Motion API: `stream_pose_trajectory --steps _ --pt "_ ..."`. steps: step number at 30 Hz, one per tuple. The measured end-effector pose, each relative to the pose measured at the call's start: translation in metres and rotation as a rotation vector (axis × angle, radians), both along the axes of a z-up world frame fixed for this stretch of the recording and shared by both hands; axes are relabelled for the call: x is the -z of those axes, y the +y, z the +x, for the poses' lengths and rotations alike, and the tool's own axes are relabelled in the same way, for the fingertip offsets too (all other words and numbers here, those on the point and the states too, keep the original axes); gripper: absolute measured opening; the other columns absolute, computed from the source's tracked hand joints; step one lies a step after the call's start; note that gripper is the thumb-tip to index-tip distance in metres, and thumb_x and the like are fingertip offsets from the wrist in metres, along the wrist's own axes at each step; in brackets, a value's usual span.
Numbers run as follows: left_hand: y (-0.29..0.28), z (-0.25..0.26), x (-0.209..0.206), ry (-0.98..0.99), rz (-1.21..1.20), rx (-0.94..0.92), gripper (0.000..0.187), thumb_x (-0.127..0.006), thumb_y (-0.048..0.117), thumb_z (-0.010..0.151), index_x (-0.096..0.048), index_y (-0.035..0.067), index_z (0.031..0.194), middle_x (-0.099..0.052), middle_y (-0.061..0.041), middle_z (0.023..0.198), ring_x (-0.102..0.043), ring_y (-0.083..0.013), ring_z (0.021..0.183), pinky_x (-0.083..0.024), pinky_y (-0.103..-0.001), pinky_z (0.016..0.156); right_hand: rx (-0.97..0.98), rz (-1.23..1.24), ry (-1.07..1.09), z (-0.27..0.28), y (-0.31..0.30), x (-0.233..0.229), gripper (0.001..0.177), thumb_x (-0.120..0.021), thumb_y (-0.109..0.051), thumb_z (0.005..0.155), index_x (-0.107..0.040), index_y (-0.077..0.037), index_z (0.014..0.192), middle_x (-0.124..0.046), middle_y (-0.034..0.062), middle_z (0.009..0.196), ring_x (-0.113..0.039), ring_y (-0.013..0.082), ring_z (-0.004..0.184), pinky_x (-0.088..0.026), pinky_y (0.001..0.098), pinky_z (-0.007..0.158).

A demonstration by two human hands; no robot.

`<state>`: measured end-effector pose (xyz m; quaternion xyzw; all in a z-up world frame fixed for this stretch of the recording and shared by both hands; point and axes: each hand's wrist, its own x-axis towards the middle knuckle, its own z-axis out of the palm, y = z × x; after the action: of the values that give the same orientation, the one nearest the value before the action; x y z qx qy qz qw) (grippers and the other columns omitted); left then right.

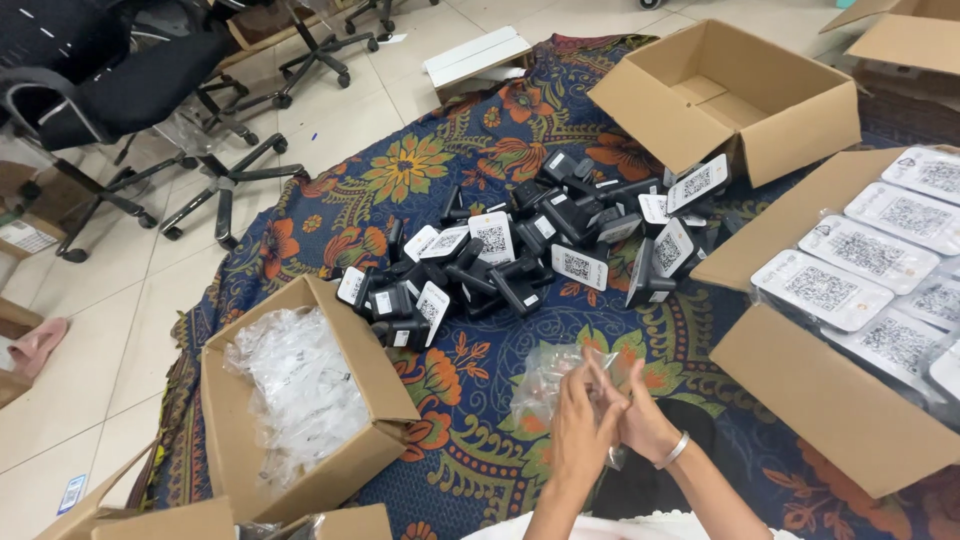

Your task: The person packs small black devices with QR codes into plastic bags and cardboard boxes.

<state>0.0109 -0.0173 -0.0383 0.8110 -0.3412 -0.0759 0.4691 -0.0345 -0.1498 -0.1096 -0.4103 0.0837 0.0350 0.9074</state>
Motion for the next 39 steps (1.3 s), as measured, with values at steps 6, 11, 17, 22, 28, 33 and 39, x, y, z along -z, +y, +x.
stream_pose_trajectory --steps 6,11,17,22,28,33,39 --pt "-0.018 0.003 0.001 -0.009 0.097 0.000 0.051 -0.076 0.035 0.090 -0.055 0.001 0.122 -0.063 -0.019 0.119 -0.064 -0.0370 0.109 -0.050 -0.048 0.091 -0.120 0.187 0.060 -0.005 -0.026 -0.003 0.099 -0.013 -0.089 0.078 -0.018 -0.037 0.162 -0.033 0.0040 0.162 -0.040 0.0282 0.143 -0.036 0.0542 0.114" --pt "-0.035 0.024 0.082 0.049 -0.044 -0.144 0.015 -0.063 0.015 0.101 -0.059 0.004 0.111 -0.069 -0.015 0.105 -0.069 -0.0302 0.094 -0.054 -0.042 0.080 -0.272 0.101 0.023 -0.004 -0.065 0.016 0.091 -0.016 -0.083 0.083 -0.014 -0.038 0.162 -0.029 0.0057 0.165 -0.039 0.0268 0.147 -0.037 0.0530 0.118" --pt "-0.048 0.075 0.125 0.202 -0.151 -0.356 0.009 -0.060 0.003 0.094 -0.063 0.006 0.102 -0.074 -0.010 0.085 -0.074 -0.0182 0.074 -0.058 -0.032 0.063 -0.290 -0.263 -0.006 0.029 -0.161 0.033 0.062 -0.045 -0.061 0.095 -0.053 -0.009 0.128 -0.062 0.0190 0.136 -0.064 0.0287 0.121 -0.053 0.0443 0.099" --pt "-0.064 0.098 0.096 0.192 -0.227 -0.360 0.014 -0.061 0.001 0.094 -0.052 0.003 0.105 -0.076 -0.009 0.087 -0.075 -0.0159 0.072 -0.057 -0.032 0.063 0.372 -0.844 0.281 0.125 -0.250 0.093 0.045 -0.067 -0.040 0.097 -0.066 0.004 0.098 -0.080 0.0180 0.091 -0.075 0.0263 0.076 -0.062 0.0368 0.069" --pt "-0.075 0.100 0.073 0.069 -0.117 -0.406 0.027 -0.065 -0.002 0.100 -0.058 0.001 0.127 -0.059 -0.022 0.089 -0.062 -0.0284 0.073 -0.052 -0.036 0.063 0.576 -1.664 0.450 0.211 -0.292 0.156 0.071 -0.085 -0.040 0.079 -0.050 0.006 0.121 -0.068 0.0302 0.110 -0.069 0.0443 0.097 -0.056 0.0504 0.085" --pt "-0.069 0.101 0.069 0.102 -0.180 -0.361 0.018 -0.052 -0.013 0.088 -0.065 -0.001 0.086 -0.065 -0.012 0.133 -0.074 -0.0179 0.073 -0.059 -0.031 0.059 0.425 -1.536 0.728 0.220 -0.260 0.142 0.108 -0.079 -0.032 0.082 -0.010 0.005 0.157 -0.070 0.0330 0.109 -0.071 0.0480 0.095 -0.057 0.0533 0.086" --pt "-0.049 0.092 0.066 -0.186 -0.185 -0.361 0.035 -0.056 -0.006 0.092 -0.073 0.005 0.120 -0.070 -0.010 0.128 -0.073 -0.0258 0.110 -0.060 -0.034 0.082 0.258 -1.490 0.653 0.181 -0.200 0.151 0.104 -0.087 -0.037 0.066 -0.030 -0.007 0.148 -0.070 0.0294 0.105 -0.068 0.0485 0.103 -0.055 0.0520 0.093"
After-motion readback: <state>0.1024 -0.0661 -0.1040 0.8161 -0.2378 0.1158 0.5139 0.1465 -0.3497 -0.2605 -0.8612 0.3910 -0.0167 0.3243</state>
